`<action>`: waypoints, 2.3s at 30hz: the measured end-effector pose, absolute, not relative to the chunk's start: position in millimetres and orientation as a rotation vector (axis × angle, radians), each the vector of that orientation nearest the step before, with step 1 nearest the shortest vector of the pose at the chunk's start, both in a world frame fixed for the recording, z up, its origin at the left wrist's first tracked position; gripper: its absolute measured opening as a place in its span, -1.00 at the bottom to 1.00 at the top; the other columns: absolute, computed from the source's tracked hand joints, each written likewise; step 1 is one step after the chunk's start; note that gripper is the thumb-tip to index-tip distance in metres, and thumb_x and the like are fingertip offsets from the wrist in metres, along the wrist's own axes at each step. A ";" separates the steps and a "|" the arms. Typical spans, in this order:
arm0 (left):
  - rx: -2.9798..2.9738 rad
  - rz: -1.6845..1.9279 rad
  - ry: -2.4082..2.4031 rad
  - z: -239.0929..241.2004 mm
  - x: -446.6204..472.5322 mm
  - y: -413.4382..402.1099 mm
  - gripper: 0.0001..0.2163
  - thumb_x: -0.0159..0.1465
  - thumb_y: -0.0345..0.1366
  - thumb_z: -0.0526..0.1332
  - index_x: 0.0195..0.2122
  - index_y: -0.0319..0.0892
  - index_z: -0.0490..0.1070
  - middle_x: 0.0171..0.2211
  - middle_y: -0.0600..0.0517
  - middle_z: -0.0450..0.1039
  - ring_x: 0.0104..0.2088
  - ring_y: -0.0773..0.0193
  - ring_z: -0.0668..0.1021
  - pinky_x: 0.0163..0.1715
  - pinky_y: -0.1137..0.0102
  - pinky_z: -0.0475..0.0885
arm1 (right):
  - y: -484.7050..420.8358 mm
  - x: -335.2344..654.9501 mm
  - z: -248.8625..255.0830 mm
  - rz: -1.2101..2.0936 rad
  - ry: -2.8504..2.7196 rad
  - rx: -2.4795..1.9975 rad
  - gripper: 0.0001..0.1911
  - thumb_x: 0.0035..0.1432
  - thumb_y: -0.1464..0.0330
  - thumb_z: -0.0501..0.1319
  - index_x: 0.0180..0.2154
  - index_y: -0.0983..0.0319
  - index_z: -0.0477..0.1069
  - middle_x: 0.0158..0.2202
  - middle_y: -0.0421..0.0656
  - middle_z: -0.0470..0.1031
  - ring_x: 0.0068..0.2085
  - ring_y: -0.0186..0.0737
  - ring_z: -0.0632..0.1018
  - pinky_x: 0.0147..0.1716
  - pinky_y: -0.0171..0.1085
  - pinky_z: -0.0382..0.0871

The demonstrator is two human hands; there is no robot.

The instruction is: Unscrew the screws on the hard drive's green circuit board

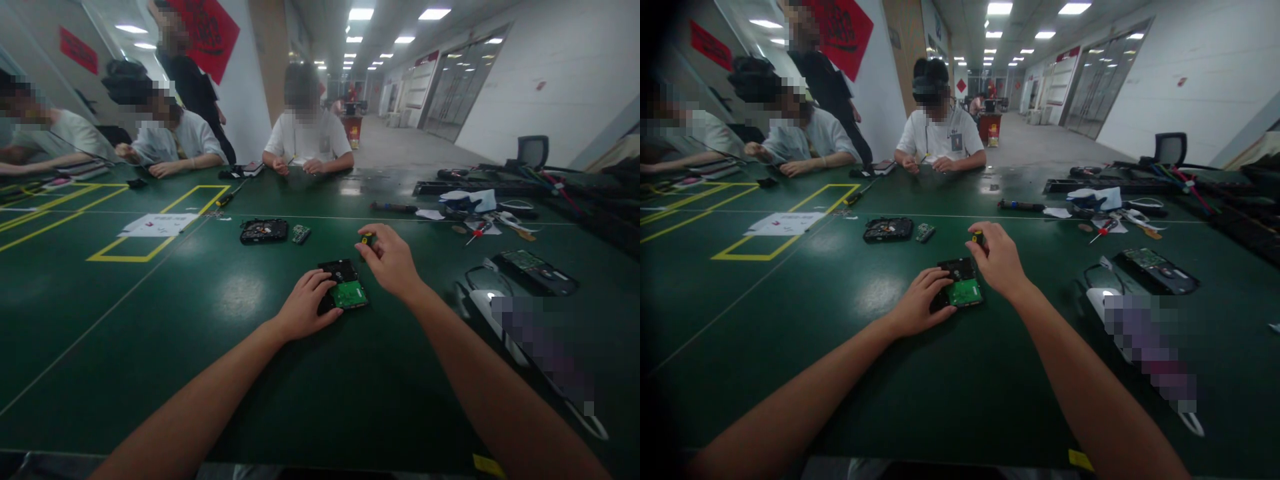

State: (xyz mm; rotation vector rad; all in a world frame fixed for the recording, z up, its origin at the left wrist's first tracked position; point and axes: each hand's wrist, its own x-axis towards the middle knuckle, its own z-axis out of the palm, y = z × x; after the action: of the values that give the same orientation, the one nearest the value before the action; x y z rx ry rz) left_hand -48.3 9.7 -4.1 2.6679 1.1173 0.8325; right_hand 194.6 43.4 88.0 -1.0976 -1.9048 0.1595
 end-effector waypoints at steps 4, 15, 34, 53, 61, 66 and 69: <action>2.654 0.839 1.114 -4.6 -48.3 10.2 -0.45 0.29 -0.02 0.34 0.25 -0.11 0.35 0.24 -0.17 0.37 0.33 -0.15 0.32 0.33 -0.15 0.29 | 42.9 194.6 84.5 0.269 -1.825 -1.156 -0.68 0.31 0.28 0.27 0.06 0.15 0.32 -0.09 -0.06 0.54 -0.36 -0.20 0.52 -0.33 -0.17 0.40; 2.653 0.836 1.112 -6.4 -48.9 11.7 -0.44 0.29 0.00 0.33 0.24 -0.11 0.35 0.24 -0.17 0.37 0.33 -0.13 0.32 0.33 -0.13 0.29 | 38.7 194.4 90.4 0.064 -1.870 -1.129 -0.79 0.30 0.37 0.21 -0.02 0.19 0.40 -0.09 -0.04 0.47 -0.33 -0.20 0.49 -0.26 -0.12 0.42; 2.648 0.825 1.123 -4.4 -48.1 10.7 -0.45 0.29 -0.02 0.33 0.24 -0.12 0.35 0.25 -0.18 0.37 0.33 -0.14 0.32 0.33 -0.14 0.29 | 38.5 193.1 90.5 0.271 -1.888 -1.169 -0.74 0.35 0.31 0.18 0.06 0.15 0.38 -0.21 -0.09 0.55 -0.32 -0.14 0.54 -0.32 -0.16 0.39; 2.660 0.806 1.122 -4.9 -49.0 11.5 -0.44 0.30 -0.01 0.32 0.26 -0.11 0.34 0.26 -0.18 0.36 0.33 -0.14 0.31 0.34 -0.14 0.29 | 38.8 196.0 79.2 0.182 -1.795 -1.147 -0.72 0.32 0.25 0.25 0.04 0.13 0.39 -0.06 -0.05 0.49 -0.36 -0.22 0.51 -0.31 -0.14 0.47; 2.638 0.826 1.117 -4.1 -49.1 10.6 -0.45 0.29 -0.02 0.33 0.25 -0.10 0.35 0.25 -0.17 0.37 0.33 -0.14 0.32 0.33 -0.15 0.29 | 41.5 198.8 84.6 0.075 -1.873 -1.084 -0.71 0.28 0.38 0.26 0.04 0.11 0.41 -0.07 -0.06 0.50 -0.16 -0.08 0.55 -0.18 -0.06 0.48; 2.636 0.822 1.112 -4.3 -49.1 10.6 -0.45 0.29 -0.02 0.34 0.26 -0.07 0.34 0.26 -0.16 0.36 0.33 -0.15 0.31 0.33 -0.17 0.29 | 40.5 197.7 85.5 0.181 -1.886 -1.077 -0.67 0.27 0.41 0.23 0.06 0.10 0.41 -0.02 -0.08 0.55 -0.14 -0.07 0.58 -0.11 -0.03 0.51; 2.647 0.819 1.114 -5.5 -49.6 11.3 -0.45 0.30 -0.01 0.33 0.25 -0.09 0.34 0.26 -0.17 0.36 0.34 -0.14 0.31 0.33 -0.15 0.29 | 38.2 195.4 85.4 0.194 -1.860 -1.067 -0.71 0.29 0.36 0.25 0.05 0.10 0.41 0.00 -0.07 0.52 -0.12 -0.07 0.58 -0.10 -0.04 0.52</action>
State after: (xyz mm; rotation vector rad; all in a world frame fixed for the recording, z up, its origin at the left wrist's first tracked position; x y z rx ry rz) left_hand -49.6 11.3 -5.5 2.6466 1.1138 0.8192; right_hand 195.4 38.2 85.4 -1.0671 -1.8600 0.1942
